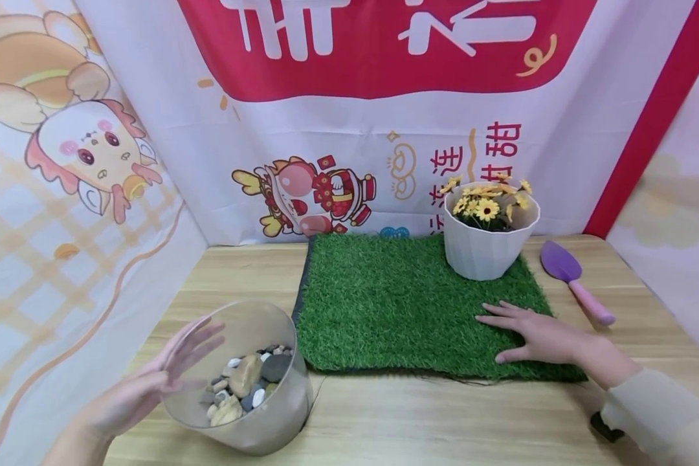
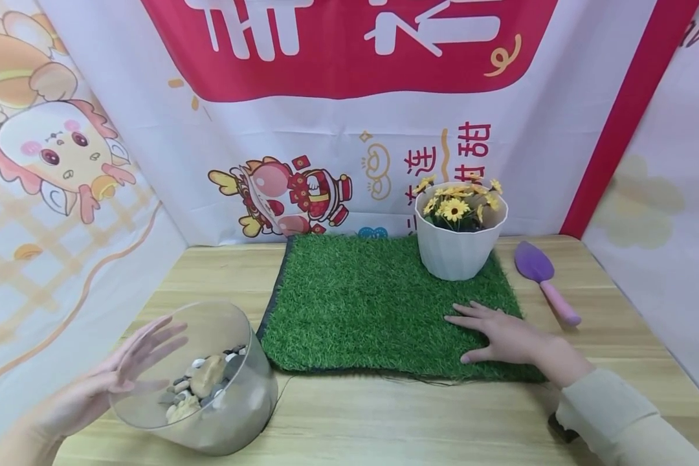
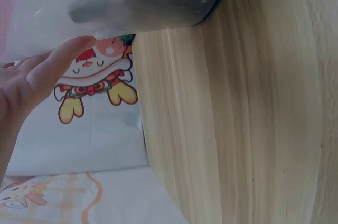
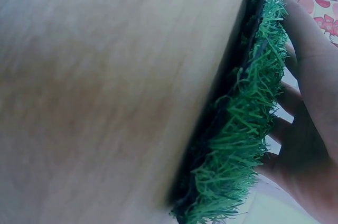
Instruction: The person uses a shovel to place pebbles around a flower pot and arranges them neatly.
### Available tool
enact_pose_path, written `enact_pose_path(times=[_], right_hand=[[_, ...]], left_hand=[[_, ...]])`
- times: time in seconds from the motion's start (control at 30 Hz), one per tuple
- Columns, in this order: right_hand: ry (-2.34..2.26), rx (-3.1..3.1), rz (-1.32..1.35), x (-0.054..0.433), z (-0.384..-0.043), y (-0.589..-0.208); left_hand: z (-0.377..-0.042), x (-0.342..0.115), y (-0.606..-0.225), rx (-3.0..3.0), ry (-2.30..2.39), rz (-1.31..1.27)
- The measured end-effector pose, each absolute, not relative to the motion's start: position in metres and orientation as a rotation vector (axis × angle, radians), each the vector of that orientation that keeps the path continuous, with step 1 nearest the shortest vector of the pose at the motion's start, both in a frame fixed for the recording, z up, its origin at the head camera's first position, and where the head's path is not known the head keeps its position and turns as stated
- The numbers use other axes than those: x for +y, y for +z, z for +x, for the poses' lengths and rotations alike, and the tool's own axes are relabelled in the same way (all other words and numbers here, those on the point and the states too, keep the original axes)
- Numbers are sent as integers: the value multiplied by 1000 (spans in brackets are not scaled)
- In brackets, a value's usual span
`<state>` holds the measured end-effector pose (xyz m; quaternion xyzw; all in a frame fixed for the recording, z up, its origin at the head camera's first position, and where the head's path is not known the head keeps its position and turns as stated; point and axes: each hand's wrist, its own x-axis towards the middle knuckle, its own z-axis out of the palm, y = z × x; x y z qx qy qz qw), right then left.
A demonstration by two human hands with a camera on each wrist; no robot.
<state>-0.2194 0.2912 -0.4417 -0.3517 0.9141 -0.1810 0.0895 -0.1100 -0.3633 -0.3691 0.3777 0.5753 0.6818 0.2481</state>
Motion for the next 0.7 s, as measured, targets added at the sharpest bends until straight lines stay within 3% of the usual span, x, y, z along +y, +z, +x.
enact_pose_path(times=[0.7], right_hand=[[-532,2708,-1025,290,-219,-440]], left_hand=[[-87,-310,-370,1769,1789,928]])
